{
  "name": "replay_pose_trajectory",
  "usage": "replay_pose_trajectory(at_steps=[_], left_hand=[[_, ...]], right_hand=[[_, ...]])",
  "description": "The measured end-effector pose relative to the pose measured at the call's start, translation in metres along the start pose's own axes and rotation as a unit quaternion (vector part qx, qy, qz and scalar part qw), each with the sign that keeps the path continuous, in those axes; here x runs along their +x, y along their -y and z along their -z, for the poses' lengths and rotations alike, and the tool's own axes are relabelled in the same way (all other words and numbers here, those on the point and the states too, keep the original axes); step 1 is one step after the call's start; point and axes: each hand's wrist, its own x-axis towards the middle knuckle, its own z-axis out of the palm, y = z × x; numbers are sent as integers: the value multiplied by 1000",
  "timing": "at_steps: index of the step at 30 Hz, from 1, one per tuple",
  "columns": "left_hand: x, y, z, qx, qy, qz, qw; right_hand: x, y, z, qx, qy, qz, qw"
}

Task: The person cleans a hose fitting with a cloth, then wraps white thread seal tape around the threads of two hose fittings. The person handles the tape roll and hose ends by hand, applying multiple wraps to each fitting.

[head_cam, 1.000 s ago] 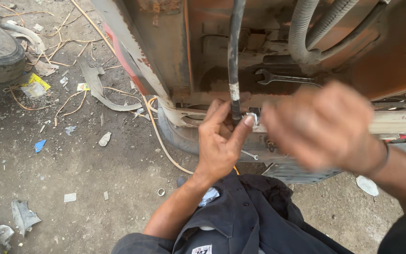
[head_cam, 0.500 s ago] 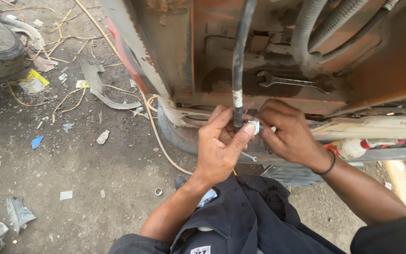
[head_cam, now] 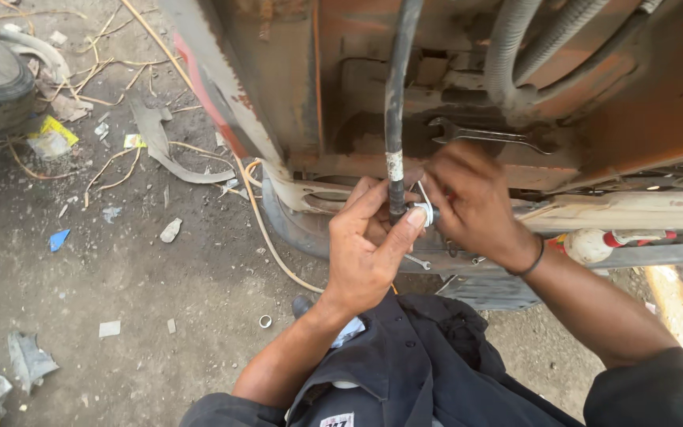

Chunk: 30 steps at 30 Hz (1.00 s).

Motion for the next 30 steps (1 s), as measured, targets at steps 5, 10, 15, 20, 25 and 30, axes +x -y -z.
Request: replay_pose_trajectory(at_steps=[5,10,15,20,25,30], left_hand=[[7,3,4,23,-15,-8,1000],[15,9,0,44,-25,-3,999],[17,9,-3,5,-3,-26,1000],[11,1,-4,26,-1,-21,999],[8,-4,1,23,-1,-4,1000],[7,-3,3,15,2,0,1000]], right_hand=[[-29,21,-1,83,113,-92,986],[-35,47,31,99,103,-23,990],[-5,56,55,-72,122,76,987],[32,41,72,-182,135,250,941],[40,2,56,0,177,171,969],[5,-18,24,273,189,-17,943]])
